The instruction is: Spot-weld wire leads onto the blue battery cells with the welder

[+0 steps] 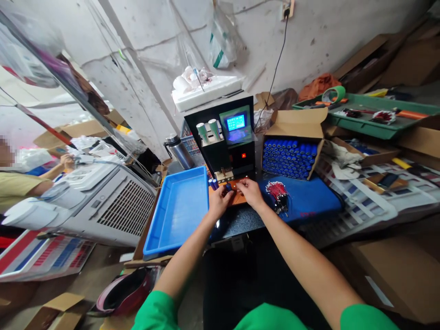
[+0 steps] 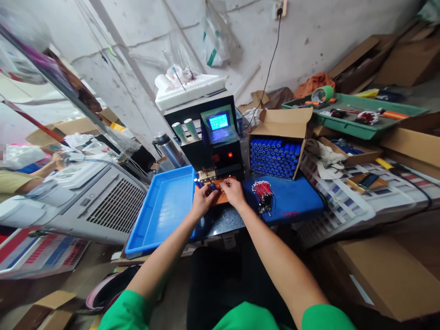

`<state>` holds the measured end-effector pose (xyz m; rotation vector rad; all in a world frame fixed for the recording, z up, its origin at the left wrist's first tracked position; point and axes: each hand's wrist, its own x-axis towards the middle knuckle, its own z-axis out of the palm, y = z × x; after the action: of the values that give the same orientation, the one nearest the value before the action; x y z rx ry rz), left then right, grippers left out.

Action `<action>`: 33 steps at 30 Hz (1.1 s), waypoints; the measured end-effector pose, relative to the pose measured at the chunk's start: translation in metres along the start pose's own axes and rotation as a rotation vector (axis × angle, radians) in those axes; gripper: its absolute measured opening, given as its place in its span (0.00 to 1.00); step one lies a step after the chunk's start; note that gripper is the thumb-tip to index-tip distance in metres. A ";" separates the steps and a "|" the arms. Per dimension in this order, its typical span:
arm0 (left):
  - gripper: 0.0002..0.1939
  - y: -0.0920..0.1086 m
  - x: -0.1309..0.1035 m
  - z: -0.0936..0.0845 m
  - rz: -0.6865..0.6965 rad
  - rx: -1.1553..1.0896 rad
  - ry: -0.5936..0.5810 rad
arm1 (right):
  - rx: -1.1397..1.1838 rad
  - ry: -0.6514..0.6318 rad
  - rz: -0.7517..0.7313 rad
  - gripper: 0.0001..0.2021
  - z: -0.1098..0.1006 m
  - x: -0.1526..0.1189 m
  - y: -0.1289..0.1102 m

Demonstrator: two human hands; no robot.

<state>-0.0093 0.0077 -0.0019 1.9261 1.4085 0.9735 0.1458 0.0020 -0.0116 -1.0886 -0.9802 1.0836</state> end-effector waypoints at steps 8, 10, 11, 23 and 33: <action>0.12 0.002 0.000 0.001 0.043 -0.065 -0.023 | -0.024 -0.002 -0.072 0.16 0.010 0.005 -0.003; 0.13 0.002 0.000 0.002 0.017 -0.060 -0.030 | -0.036 -0.009 -0.068 0.14 0.013 0.006 -0.003; 0.12 0.002 0.000 0.002 0.015 -0.063 -0.028 | -0.054 -0.006 -0.067 0.13 0.014 0.006 -0.003; 0.10 -0.007 0.003 0.004 0.068 -0.080 0.030 | -0.190 0.020 -0.113 0.11 0.022 0.006 0.000; 0.09 -0.009 0.002 0.005 0.090 -0.088 0.029 | -0.219 0.025 -0.100 0.10 0.022 0.004 -0.003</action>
<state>-0.0103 0.0124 -0.0111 1.9319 1.2822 1.0906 0.1262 0.0100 -0.0043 -1.2130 -1.1402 0.8950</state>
